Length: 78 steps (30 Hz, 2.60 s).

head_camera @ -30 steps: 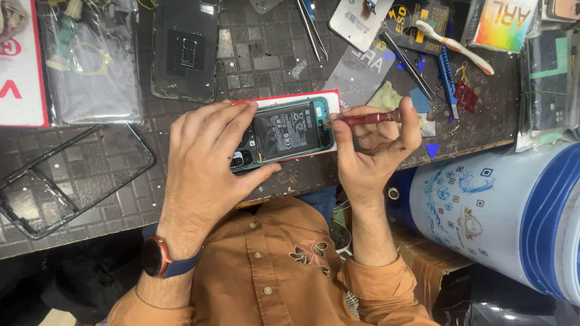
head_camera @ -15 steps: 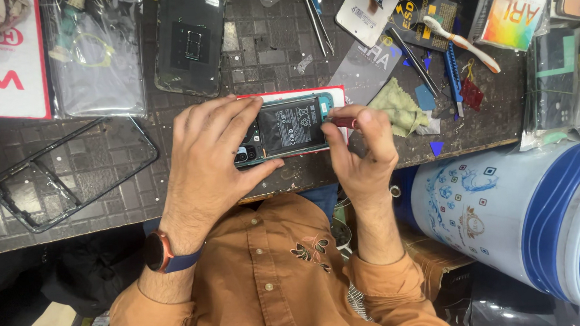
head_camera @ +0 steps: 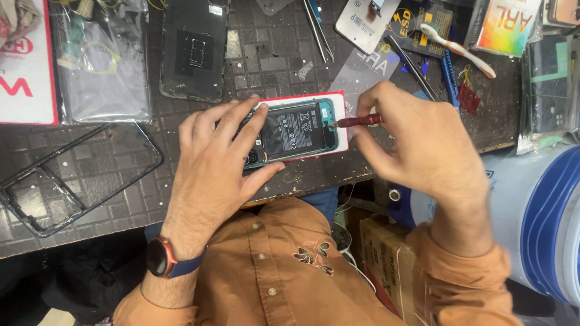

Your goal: The person uses a screwdriver to remove screws from the internal frame of a disassembled smartphone. The person removes several screws from around the battery and camera module and places them on the workbench.

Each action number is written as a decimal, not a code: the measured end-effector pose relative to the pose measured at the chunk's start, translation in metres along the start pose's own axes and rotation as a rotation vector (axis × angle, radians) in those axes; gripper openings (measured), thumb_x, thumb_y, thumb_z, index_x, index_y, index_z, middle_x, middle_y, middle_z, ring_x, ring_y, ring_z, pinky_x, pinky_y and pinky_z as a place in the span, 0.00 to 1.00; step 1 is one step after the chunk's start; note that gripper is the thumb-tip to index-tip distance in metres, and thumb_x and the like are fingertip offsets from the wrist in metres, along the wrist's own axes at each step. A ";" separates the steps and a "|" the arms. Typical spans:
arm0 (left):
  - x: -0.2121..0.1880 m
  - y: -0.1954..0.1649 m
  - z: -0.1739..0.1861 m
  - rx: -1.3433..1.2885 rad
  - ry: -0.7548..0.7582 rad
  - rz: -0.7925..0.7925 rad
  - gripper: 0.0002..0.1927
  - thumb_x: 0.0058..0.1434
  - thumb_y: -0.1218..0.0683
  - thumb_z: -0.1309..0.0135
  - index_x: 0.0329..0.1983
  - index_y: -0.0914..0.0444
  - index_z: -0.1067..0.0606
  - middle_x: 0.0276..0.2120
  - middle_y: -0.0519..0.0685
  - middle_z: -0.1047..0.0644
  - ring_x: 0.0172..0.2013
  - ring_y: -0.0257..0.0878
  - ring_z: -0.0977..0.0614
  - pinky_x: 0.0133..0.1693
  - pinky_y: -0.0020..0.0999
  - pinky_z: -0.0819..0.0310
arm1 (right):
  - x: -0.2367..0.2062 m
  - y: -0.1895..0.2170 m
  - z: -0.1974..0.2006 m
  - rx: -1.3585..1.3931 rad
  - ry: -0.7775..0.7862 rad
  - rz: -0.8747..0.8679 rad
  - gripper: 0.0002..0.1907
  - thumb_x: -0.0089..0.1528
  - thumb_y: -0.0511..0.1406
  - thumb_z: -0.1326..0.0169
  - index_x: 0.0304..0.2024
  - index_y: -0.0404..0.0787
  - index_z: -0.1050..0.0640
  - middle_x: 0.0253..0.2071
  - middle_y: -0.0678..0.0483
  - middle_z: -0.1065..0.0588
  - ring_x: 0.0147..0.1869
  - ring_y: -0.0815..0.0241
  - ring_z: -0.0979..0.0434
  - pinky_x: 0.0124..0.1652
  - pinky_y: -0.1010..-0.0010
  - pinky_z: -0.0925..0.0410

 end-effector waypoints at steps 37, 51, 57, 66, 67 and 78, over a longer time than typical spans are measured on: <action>-0.025 0.015 0.017 -0.002 0.042 0.063 0.43 0.48 0.40 0.33 0.66 0.61 0.29 0.62 0.46 0.28 0.60 0.45 0.30 0.56 0.46 0.47 | 0.016 0.043 -0.009 -0.542 0.404 0.014 0.19 0.70 0.51 0.50 0.38 0.44 0.29 0.27 0.55 0.23 0.29 0.55 0.20 0.27 0.63 0.29; -0.025 0.012 0.018 0.017 0.029 0.057 0.42 0.49 0.40 0.33 0.65 0.61 0.29 0.62 0.46 0.28 0.60 0.45 0.30 0.56 0.46 0.47 | 0.016 0.038 -0.003 -0.471 0.190 0.154 0.19 0.66 0.49 0.43 0.35 0.42 0.30 0.18 0.53 0.27 0.22 0.51 0.23 0.21 0.61 0.32; -0.025 0.012 0.018 0.017 0.042 0.074 0.42 0.49 0.40 0.33 0.65 0.61 0.28 0.62 0.46 0.27 0.59 0.44 0.29 0.56 0.47 0.47 | 0.008 0.033 -0.005 -0.488 0.275 0.200 0.18 0.67 0.49 0.43 0.43 0.42 0.25 0.15 0.56 0.28 0.19 0.54 0.24 0.20 0.62 0.33; -0.025 0.011 0.018 0.016 0.026 0.064 0.41 0.50 0.40 0.34 0.65 0.61 0.29 0.63 0.46 0.28 0.60 0.44 0.30 0.55 0.46 0.47 | 0.007 0.051 -0.005 -0.421 0.150 0.159 0.15 0.65 0.44 0.46 0.34 0.40 0.29 0.19 0.57 0.28 0.19 0.59 0.25 0.19 0.67 0.34; -0.026 0.011 0.018 0.021 0.031 0.068 0.41 0.50 0.40 0.33 0.65 0.61 0.29 0.63 0.46 0.28 0.60 0.44 0.29 0.55 0.46 0.47 | 0.007 0.050 -0.004 -0.443 0.183 0.156 0.15 0.65 0.45 0.45 0.34 0.40 0.28 0.18 0.57 0.28 0.19 0.58 0.25 0.19 0.66 0.34; -0.025 0.011 0.018 0.031 0.038 0.067 0.41 0.50 0.40 0.33 0.65 0.61 0.28 0.63 0.46 0.28 0.60 0.44 0.29 0.55 0.47 0.48 | 0.006 0.049 -0.004 -0.385 0.237 0.141 0.15 0.66 0.44 0.46 0.34 0.39 0.29 0.15 0.56 0.29 0.17 0.57 0.26 0.19 0.64 0.34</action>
Point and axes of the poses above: each hand's wrist, its own x-axis towards the middle knuckle, its own z-axis out of the back of the hand, y = z × x, the point moved 4 cm from there along x, towards the middle knuckle
